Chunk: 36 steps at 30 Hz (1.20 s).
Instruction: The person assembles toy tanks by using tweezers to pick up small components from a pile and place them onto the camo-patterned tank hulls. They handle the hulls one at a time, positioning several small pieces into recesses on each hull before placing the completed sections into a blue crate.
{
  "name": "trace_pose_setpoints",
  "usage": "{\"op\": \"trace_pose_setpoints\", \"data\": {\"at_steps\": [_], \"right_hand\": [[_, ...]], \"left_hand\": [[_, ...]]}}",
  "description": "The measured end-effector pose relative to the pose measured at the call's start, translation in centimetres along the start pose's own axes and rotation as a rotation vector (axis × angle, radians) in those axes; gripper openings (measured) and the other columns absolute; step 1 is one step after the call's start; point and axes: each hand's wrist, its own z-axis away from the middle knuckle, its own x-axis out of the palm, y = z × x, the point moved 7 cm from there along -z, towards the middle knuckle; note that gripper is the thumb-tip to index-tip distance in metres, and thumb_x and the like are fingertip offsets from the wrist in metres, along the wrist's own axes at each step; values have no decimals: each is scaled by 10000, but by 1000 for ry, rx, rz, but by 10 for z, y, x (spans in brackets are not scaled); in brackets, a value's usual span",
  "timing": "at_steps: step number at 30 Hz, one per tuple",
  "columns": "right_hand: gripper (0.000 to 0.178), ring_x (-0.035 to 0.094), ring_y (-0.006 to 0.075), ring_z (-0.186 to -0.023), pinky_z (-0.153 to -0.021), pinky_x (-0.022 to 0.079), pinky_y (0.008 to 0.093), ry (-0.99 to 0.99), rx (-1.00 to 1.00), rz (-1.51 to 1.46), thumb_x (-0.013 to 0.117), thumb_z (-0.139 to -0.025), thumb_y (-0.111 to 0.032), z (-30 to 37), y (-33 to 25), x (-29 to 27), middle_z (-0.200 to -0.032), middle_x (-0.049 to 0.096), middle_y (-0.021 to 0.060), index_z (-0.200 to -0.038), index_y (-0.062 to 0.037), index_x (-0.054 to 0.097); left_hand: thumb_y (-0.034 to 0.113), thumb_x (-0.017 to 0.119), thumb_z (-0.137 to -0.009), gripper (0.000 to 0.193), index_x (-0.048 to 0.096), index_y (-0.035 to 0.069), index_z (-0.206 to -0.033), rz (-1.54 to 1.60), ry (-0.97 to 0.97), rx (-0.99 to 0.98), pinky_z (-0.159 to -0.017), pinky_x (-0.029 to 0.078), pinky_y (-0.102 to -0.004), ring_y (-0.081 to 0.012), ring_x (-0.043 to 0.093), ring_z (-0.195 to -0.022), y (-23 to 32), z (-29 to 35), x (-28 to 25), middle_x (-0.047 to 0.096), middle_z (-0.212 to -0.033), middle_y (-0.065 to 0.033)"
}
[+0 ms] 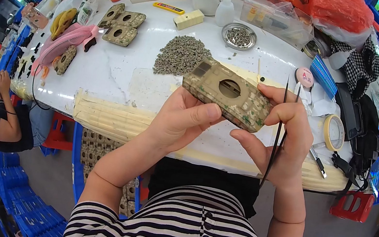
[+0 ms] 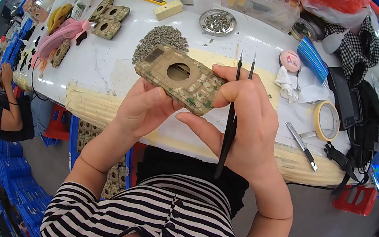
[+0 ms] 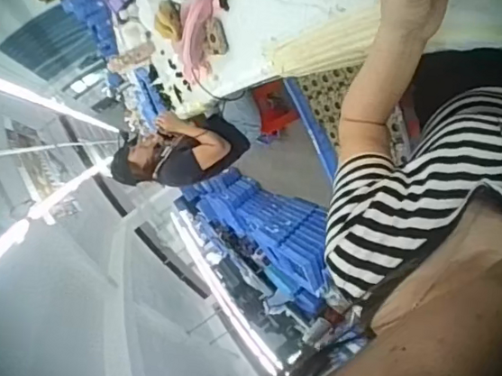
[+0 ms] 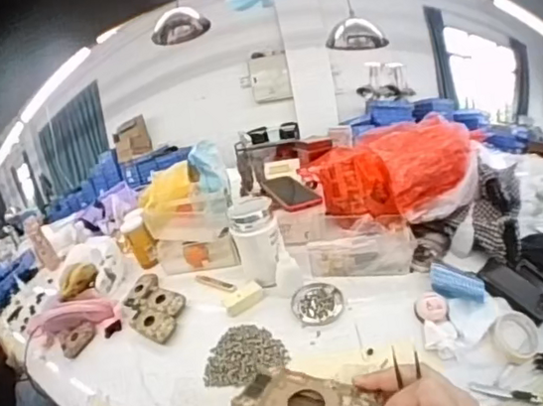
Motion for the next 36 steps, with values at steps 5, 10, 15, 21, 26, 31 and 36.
{"op": "trace_pose_setpoints", "data": {"at_steps": [5, 10, 15, 21, 26, 31, 36], "right_hand": [[222, 557, 246, -741, -656, 451, 291, 120, 1, 143, 696, -804, -167, -4, 18, -24, -852, 584, 139, -840, -13, 541], [95, 523, 225, -653, -589, 417, 300, 94, 102, 423, 668, -790, -44, -5, 36, -30, -736, 549, 89, -878, -29, 635], [161, 531, 230, -644, -584, 419, 317, 36, 150, 451, 700, -750, -41, 2, 55, -16, -693, 556, 81, -907, -37, 661], [142, 558, 245, -663, -600, 434, 317, 27, 168, 395, 707, -736, -33, 2, 63, -10, -727, 594, 96, -864, -27, 646], [105, 573, 237, -679, -610, 438, 297, 78, 125, 403, 707, -744, -31, 0, 54, -15, -736, 611, 92, -819, -22, 634], [102, 581, 181, -757, -704, 441, 267, 204, 116, 156, 674, -789, -15, 4, 32, -25, -830, 637, 94, -876, 2, 624], [96, 571, 157, -798, -745, 429, 246, 117, 221, -160, 641, -827, -30, 9, 36, 0, -871, 636, 92, -913, 7, 622]], "left_hand": [[122, 521, -918, 405, 380, -3, -1277, 11, 38, -26, -994, 423, -398, -223, 510, -1162, 13, -13, 6, 518, -1237, -121], [91, 427, -940, 427, 297, 4, -1338, 34, 125, -39, -993, 431, -414, -266, 461, -1216, 10, -15, -6, 425, -1324, -175], [86, 385, -943, 474, 237, 0, -1385, 1, 169, -22, -1033, 400, -434, -337, 388, -1286, 9, -12, -15, 340, -1388, -265], [86, 391, -945, 452, 262, 5, -1370, -8, 189, -49, -1019, 416, -416, -319, 413, -1270, 4, -11, -17, 359, -1379, -258], [87, 397, -944, 448, 268, 5, -1365, -5, 181, -58, -1016, 419, -413, -307, 427, -1259, 3, -10, -17, 383, -1363, -249], [88, 404, -940, 450, 273, 3, -1362, 1, 156, -79, -1013, 422, -414, -304, 432, -1255, 2, -9, -17, 391, -1357, -242], [95, 424, -931, 457, 289, 19, -1361, 32, 143, -104, -1013, 418, -419, -291, 443, -1245, -1, -9, -14, 405, -1350, -224]]}}
